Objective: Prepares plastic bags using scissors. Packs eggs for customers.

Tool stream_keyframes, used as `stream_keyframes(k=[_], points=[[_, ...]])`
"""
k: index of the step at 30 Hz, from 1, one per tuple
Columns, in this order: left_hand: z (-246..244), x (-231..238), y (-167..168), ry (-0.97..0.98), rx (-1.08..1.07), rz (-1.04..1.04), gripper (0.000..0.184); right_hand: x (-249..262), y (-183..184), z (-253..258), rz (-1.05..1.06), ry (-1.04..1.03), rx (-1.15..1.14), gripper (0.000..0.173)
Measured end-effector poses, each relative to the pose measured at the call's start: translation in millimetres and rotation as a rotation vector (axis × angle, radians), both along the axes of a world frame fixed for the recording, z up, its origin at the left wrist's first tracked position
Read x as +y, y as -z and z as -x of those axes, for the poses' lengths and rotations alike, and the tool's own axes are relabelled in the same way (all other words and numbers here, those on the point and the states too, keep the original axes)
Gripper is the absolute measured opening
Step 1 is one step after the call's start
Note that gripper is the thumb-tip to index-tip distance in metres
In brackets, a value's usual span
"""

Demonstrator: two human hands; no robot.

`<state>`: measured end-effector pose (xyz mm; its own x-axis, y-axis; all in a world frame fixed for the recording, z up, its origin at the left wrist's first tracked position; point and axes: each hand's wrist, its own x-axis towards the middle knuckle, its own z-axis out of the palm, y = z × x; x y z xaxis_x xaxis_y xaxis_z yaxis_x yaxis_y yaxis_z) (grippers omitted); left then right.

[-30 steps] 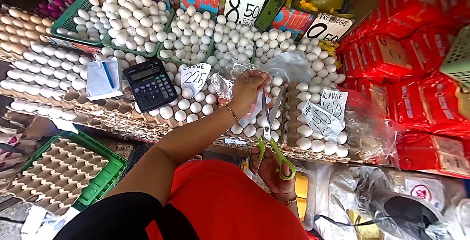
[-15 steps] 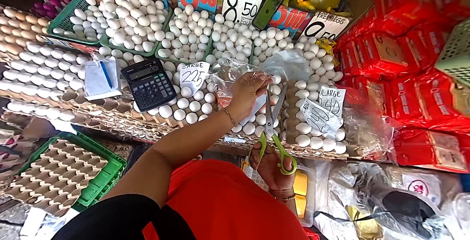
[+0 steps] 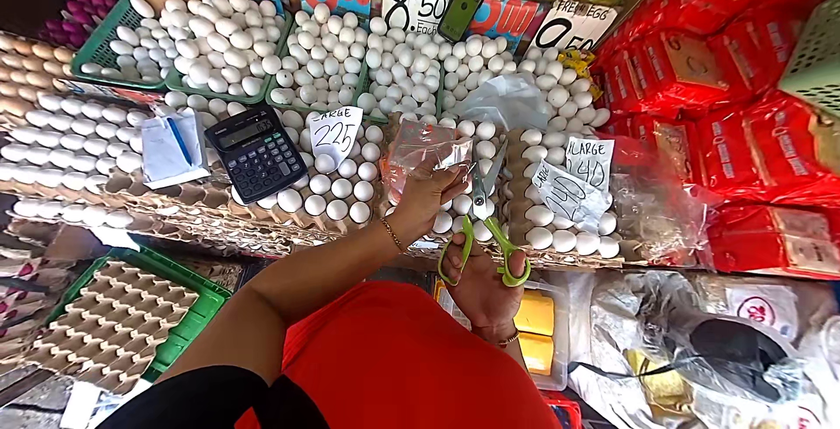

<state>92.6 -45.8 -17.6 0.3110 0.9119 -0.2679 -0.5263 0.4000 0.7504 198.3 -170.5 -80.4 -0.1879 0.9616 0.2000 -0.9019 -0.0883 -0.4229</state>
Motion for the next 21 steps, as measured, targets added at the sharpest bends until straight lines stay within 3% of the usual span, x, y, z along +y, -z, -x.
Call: stream_keyframes(k=[12,18,21], points=[[3,27,-11,0.126,0.038,-0.043,0.052,7,-8,-11,0.026,-0.015,0.034,0.074],[3,20,7,0.175,0.075,-0.128,0.046,-5,-10,-14,0.054,0.029,-0.040,0.053],[20,23,9,0.232,0.096,-0.230,0.060,1,-16,-9,0.062,-0.049,-0.010,0.042]])
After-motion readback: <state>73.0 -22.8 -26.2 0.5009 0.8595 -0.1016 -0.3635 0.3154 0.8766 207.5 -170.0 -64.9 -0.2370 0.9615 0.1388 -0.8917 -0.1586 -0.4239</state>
